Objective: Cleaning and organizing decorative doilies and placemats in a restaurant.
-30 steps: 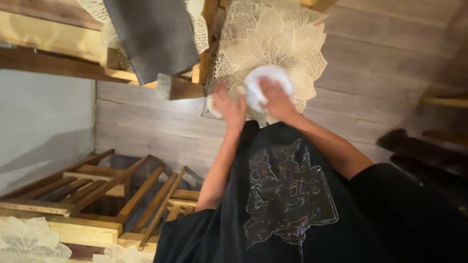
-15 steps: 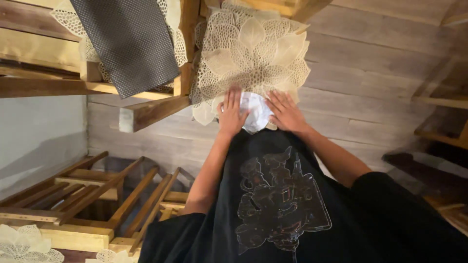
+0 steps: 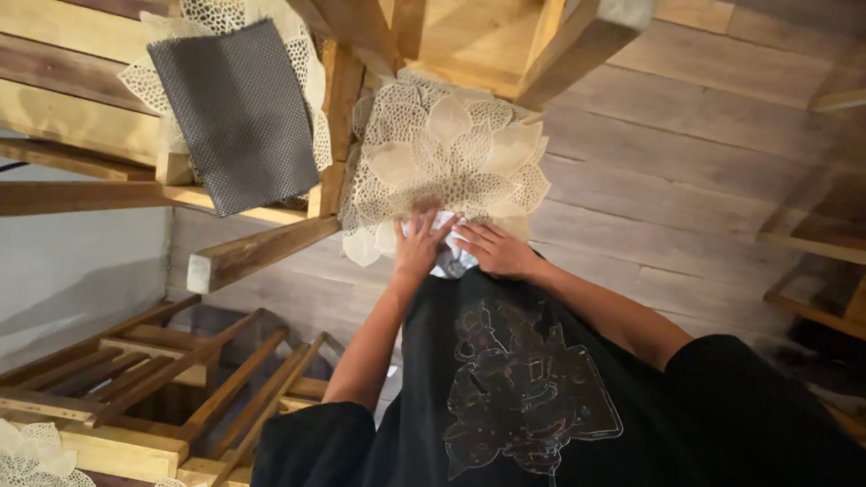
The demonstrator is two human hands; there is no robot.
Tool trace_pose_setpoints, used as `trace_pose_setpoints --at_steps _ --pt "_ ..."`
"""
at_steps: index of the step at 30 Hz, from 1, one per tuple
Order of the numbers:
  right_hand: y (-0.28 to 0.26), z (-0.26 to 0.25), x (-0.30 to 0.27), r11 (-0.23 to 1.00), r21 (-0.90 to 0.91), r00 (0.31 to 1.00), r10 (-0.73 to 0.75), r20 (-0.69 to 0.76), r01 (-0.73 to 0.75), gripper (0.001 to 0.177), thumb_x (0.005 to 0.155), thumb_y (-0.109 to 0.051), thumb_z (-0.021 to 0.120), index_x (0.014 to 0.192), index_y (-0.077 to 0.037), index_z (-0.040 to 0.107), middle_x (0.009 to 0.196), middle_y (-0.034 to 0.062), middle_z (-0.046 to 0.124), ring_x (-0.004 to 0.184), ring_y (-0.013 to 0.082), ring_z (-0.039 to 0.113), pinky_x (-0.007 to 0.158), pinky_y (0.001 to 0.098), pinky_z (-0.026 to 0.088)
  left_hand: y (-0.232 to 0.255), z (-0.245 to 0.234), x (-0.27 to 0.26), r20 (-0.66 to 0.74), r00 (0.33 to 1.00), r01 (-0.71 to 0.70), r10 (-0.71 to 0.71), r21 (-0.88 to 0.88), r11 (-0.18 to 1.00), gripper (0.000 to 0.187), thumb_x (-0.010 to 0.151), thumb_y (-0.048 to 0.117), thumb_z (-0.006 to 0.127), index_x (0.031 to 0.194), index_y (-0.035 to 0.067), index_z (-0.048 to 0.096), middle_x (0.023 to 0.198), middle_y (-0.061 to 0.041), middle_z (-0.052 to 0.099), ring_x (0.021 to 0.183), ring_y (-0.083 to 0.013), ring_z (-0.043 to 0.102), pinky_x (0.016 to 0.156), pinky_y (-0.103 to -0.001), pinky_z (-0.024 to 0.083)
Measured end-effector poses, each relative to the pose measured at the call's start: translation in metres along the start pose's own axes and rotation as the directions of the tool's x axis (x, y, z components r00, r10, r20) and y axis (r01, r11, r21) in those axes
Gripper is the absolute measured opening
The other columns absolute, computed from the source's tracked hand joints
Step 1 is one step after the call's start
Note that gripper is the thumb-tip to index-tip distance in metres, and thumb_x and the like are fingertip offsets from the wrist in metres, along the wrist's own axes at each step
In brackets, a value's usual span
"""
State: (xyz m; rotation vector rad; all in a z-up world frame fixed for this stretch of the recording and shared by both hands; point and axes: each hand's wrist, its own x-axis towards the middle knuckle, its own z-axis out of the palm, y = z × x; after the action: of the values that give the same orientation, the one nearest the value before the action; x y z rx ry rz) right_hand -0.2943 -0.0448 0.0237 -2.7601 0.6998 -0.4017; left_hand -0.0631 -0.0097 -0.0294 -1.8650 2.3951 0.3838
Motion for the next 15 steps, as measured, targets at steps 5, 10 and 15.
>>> trace_pose_setpoints --at_steps 5,10,15 --pt "0.018 0.023 -0.025 1.000 -0.001 0.998 -0.031 0.046 0.031 0.056 0.091 -0.016 0.058 0.146 -0.010 0.055 0.153 0.0102 0.053 0.142 0.0249 0.050 0.116 0.0441 0.037 -0.004 -0.033 0.024 0.125 0.984 -0.114 0.123 -0.081 0.990 0.094 0.076 0.045 0.079 0.156 0.055 0.030 0.173 -0.001 0.014 0.157 -0.0405 0.014 0.113 -0.076 0.019" --pt "0.027 0.016 -0.021 0.992 -0.028 0.987 -0.115 0.111 0.119 0.054 0.096 -0.016 0.053 0.149 -0.012 0.052 0.154 0.0106 0.053 0.140 0.0273 0.053 0.110 0.0434 0.041 -0.009 0.003 0.061 -0.092 0.972 -0.226 0.214 -0.144 0.963 0.083 0.070 0.056 0.083 0.143 0.055 0.043 0.169 0.003 0.018 0.156 -0.0364 0.015 0.115 -0.077 0.011" --pt "0.023 0.050 -0.015 0.992 -0.088 0.977 -0.075 0.201 0.094 0.053 0.092 -0.023 0.056 0.144 -0.012 0.056 0.144 0.0171 0.054 0.133 0.0354 0.052 0.112 0.0503 0.040 0.009 -0.014 0.060 -0.188 0.977 0.033 -0.099 -0.329 0.944 0.079 0.088 0.050 0.070 0.157 0.023 0.040 0.167 -0.013 0.026 0.149 -0.0367 0.027 0.116 -0.067 0.023"
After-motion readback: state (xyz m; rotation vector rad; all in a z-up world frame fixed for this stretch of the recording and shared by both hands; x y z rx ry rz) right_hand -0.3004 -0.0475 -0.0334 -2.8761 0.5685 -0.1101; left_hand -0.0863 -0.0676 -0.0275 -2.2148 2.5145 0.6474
